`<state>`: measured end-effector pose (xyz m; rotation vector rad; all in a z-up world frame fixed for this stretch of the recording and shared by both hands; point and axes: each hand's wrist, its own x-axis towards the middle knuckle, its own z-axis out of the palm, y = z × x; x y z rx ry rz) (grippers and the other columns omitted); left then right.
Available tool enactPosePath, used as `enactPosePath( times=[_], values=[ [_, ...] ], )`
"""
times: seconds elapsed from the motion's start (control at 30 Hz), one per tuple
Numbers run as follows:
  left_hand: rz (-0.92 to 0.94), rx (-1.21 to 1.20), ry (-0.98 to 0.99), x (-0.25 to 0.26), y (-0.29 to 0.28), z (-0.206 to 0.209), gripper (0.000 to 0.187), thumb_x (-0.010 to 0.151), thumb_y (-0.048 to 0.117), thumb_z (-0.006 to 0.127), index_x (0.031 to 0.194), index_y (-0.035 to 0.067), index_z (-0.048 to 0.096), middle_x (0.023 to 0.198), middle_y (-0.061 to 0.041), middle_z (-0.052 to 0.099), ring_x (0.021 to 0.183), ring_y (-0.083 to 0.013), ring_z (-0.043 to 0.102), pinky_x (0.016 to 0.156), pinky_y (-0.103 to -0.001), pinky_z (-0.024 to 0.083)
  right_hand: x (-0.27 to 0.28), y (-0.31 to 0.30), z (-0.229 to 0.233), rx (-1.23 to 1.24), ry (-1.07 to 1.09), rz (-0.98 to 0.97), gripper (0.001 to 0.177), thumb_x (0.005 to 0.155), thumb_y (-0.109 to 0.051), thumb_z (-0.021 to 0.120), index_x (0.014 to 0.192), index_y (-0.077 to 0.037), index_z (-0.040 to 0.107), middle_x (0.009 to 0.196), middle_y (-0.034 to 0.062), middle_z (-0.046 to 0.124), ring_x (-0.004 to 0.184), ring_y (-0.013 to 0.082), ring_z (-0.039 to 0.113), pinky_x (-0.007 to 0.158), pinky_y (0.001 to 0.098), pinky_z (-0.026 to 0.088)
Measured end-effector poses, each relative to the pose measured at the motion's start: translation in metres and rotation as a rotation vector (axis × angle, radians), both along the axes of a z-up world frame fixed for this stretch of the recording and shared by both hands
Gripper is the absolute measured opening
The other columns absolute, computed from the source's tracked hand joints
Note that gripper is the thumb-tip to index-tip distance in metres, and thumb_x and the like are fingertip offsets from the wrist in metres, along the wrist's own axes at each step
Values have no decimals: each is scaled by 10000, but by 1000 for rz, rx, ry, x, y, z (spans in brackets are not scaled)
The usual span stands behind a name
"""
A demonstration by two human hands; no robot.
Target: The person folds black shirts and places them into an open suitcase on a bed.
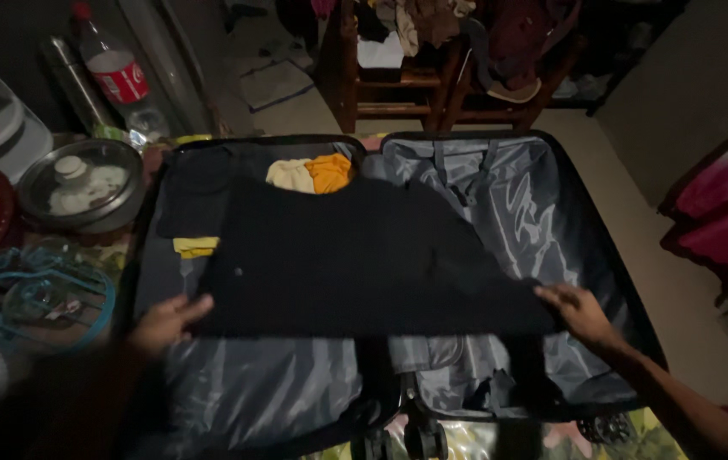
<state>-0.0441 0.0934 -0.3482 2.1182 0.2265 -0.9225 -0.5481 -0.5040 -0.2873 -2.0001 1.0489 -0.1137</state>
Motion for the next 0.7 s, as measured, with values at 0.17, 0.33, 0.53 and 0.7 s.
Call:
enactPosePath(
  times=[0.17, 0.33, 0.53, 0.7],
  values=[
    [-231, 84, 203, -1, 24, -67, 1023, 734, 551, 852, 1505, -21, 501, 1361, -255, 673, 1149, -330, 702, 964, -445, 585, -37, 1, -38, 43, 43, 141, 404, 928, -368, 616, 1133, -42, 739, 955, 78, 780, 883, 172, 729, 829, 323, 536],
    [-337, 182, -35, -30, 28, -93, 1002, 790, 584, 865, 1499, -28, 508, 1396, -235, 584, 1180, -282, 615, 984, -419, 501, -49, 14, -58, 57, 257, 183, 456, 969, -395, 630, 1165, 7, 719, 956, 191, 793, 895, 266, 730, 816, 387, 577],
    [-457, 374, -122, -64, -14, -53, 730, 889, 498, 712, 1463, 88, 525, 1292, -178, 680, 1143, -297, 709, 971, -434, 571, -34, 19, -39, -36, 247, 352, 492, 929, -318, 582, 1351, -68, 552, 1089, 152, 805, 956, 260, 756, 854, 395, 573],
    [-640, 201, -581, -93, -138, 79, 464, 988, 391, 619, 1376, 140, 574, 1318, -113, 638, 1163, -268, 646, 971, -450, 537, 31, 24, -3, -420, 198, 540, 435, 937, -249, 545, 1327, -65, 599, 1204, 176, 694, 1118, 330, 669, 969, 430, 531]
  ],
)
